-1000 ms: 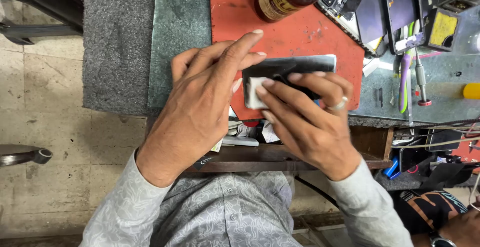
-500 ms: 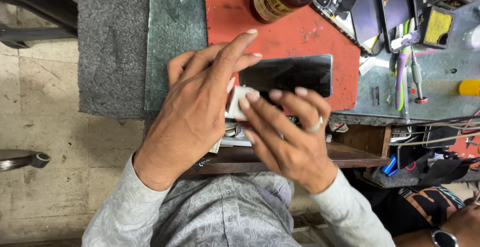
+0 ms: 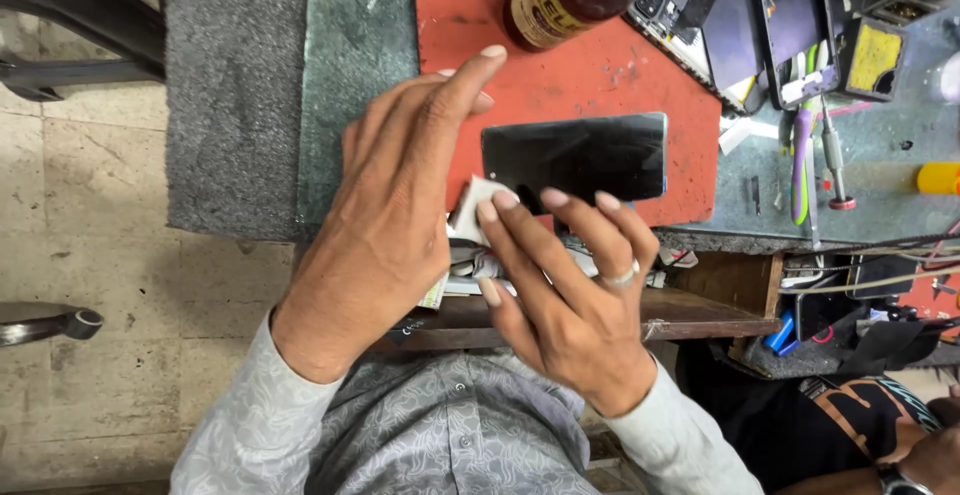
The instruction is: The person wipes the screen of a smartphone with a white cloth, then applies liquid from a brown bottle and continues wiping the screen repeatedly. The person also wipes the edges and back of the phone.
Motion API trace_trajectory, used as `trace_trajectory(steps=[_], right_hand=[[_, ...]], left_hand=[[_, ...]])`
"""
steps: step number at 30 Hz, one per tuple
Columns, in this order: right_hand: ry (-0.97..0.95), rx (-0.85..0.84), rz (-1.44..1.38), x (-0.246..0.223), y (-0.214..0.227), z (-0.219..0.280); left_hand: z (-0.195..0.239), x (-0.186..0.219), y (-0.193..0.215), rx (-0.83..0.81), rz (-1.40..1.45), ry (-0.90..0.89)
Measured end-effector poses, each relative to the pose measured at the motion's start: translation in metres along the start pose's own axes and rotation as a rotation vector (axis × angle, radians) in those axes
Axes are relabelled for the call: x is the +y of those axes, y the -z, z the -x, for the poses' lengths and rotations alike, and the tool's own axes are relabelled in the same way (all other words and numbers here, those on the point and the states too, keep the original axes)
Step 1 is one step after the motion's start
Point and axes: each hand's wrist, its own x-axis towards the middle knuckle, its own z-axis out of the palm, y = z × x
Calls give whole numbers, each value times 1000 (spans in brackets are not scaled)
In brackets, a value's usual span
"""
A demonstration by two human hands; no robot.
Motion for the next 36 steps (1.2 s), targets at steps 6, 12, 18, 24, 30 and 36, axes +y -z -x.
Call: trace_trajectory(steps=[6,12,18,24,30,36], right_hand=[[-94,50,-30,7,-12,-8],[-74,18,-9,-9,1,3],[-167,56,-20,-5,-12,-5],[-162,30,97,-27,-3,8],[-250,16,99,-29,-15,0],[-324,5,37,-46,-1,-7]], left_hand=[[0,3,2,-18,6,16],[-2,4,2,1,15,16],[-4,6,-1,-13,-25,33],[-4,8,0,-14,-10,33],[-4,8,-2,18,34,74],[0,6,0,32,91,52]])
